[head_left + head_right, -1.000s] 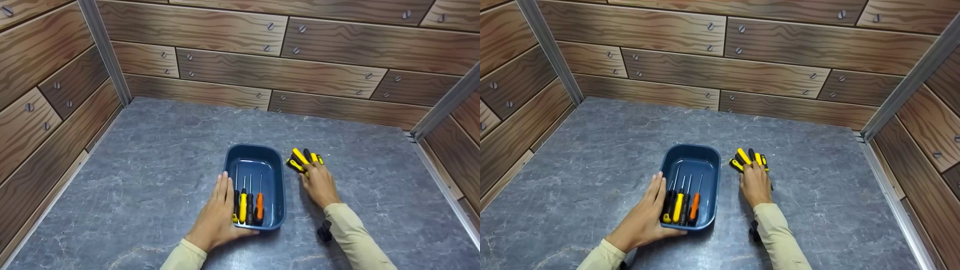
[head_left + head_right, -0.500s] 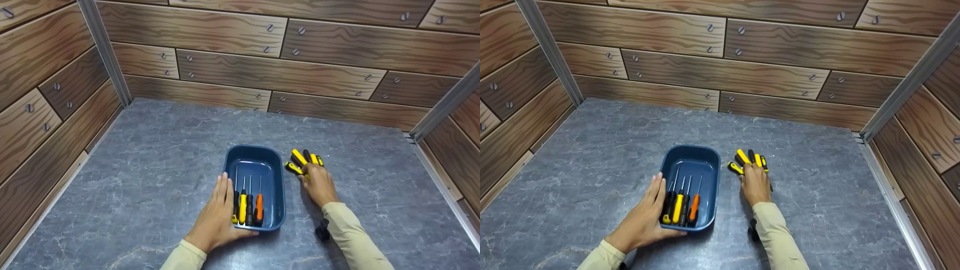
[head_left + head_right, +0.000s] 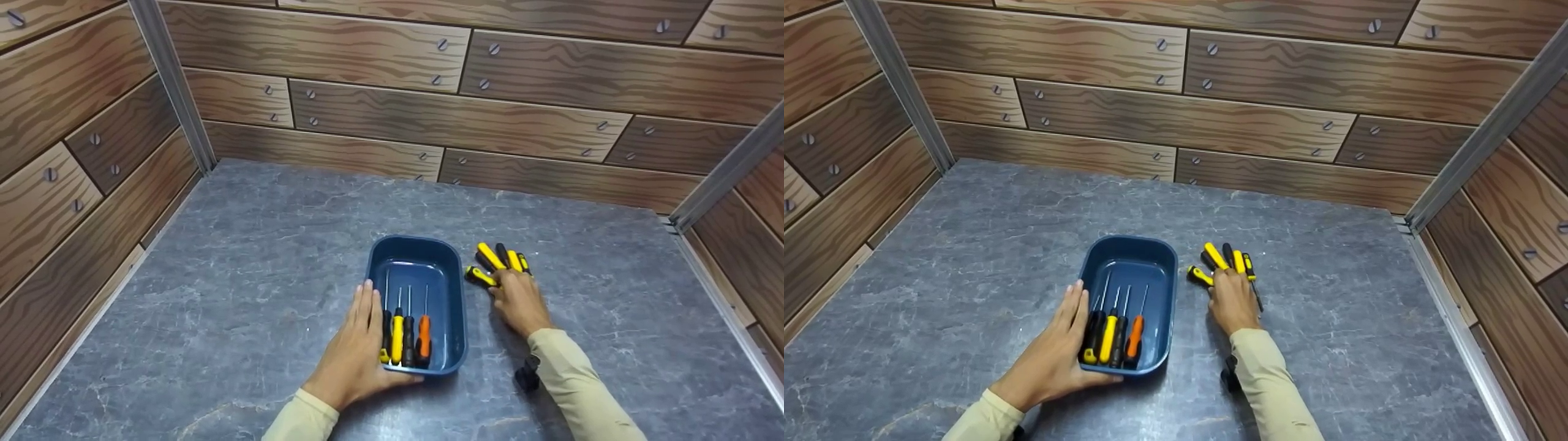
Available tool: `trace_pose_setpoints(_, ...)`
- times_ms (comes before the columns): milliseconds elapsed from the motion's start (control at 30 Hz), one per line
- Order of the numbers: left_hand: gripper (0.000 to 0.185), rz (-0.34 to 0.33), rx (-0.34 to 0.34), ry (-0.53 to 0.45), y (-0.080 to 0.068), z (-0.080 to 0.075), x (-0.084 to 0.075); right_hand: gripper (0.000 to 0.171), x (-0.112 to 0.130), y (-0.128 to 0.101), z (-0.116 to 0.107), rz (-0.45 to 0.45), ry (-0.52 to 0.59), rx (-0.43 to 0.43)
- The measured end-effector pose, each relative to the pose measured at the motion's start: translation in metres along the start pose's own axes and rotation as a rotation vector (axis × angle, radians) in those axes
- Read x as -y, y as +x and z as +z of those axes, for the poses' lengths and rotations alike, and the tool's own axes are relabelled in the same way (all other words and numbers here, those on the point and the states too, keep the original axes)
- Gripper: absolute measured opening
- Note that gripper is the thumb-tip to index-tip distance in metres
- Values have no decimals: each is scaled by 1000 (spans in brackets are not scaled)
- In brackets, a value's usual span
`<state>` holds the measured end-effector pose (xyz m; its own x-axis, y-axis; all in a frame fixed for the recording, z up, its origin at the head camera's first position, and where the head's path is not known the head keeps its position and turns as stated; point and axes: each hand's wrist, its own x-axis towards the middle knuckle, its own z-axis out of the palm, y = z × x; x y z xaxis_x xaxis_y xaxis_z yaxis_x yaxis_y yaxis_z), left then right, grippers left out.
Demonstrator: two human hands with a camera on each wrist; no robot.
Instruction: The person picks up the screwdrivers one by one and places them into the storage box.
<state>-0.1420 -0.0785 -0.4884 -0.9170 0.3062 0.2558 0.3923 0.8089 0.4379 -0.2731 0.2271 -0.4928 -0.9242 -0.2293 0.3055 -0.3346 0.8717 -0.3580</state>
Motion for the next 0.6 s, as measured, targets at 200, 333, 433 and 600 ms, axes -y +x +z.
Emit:
trace_pose_setpoints(200,141,15,-20,12,0,-1,-1,14,7,0,-9,-6,28,-47)
trace_pose_setpoints(333,140,10,-18,11,-1,-1,0,16,14,0,-15,-42,27,-84)
trace_pose_setpoints(433,140,2,-7,10,-1,-1,-1,17,19,0,-18,-69,26,-109)
trace_pose_setpoints(600,140,3,-1,7,-1,0,-1,16,28,0,-23,-85,22,-138)
